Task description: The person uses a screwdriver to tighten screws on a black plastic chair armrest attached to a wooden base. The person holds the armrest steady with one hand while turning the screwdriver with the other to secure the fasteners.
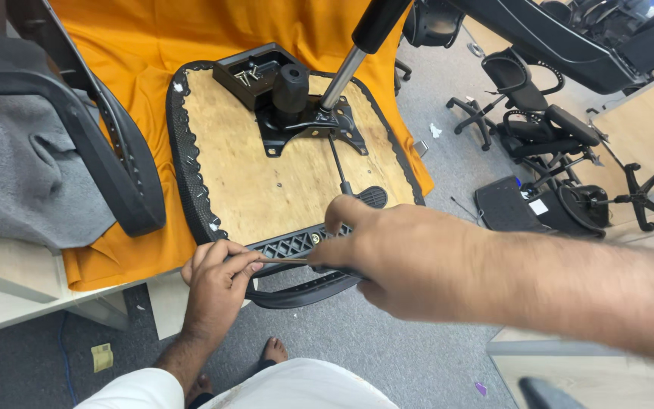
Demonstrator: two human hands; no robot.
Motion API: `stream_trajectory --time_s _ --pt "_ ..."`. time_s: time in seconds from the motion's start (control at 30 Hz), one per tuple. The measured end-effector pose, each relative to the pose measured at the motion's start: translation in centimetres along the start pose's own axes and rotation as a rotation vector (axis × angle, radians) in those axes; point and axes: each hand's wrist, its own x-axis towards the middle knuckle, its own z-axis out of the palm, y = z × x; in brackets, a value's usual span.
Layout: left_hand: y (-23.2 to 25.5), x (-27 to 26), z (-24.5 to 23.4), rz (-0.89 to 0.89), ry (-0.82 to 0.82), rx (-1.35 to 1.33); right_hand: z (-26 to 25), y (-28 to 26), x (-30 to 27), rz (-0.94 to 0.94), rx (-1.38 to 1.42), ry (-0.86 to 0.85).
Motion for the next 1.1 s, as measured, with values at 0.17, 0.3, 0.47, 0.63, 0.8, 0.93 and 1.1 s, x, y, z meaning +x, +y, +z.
stream_trajectory --time_s 0.17,0.3,0.47,0.63,0.8,0.93,1.1 --pt "-0.2 0.1 -0.3 0.004 -0.047 -0.015 1.6 -0.2 0.7 -0.143 -0.336 -0.137" --pt "0.1 0.1 -0.7 0.008 -0.090 -0.023 1.6 0.1 1.6 0.068 -0.098 -0.049" --pt "0.3 0.3 -0.5 -0.018 -0.105 -0.014 0.4 0.6 1.2 0.550 0.401 -0.284" --pt "0.4 0.3 -0.6 -0.036 -0.107 -0.015 1.4 1.3 -0.5 -0.073 -0.092 -0.052" --pt "0.1 0.2 -0.7 -0.011 -0.111 -0.018 3.9 2.7 -0.1 -0.008 -0.119 -0.157" --pt "0.1 0.1 -0.6 -0.009 -0.101 0.007 3.9 2.6 0.5 0.074 0.487 0.202" --pt "0.1 -0.1 -0.2 0.026 -0.065 0.027 2.1 1.7 0.5 0.814 1.229 -0.152"
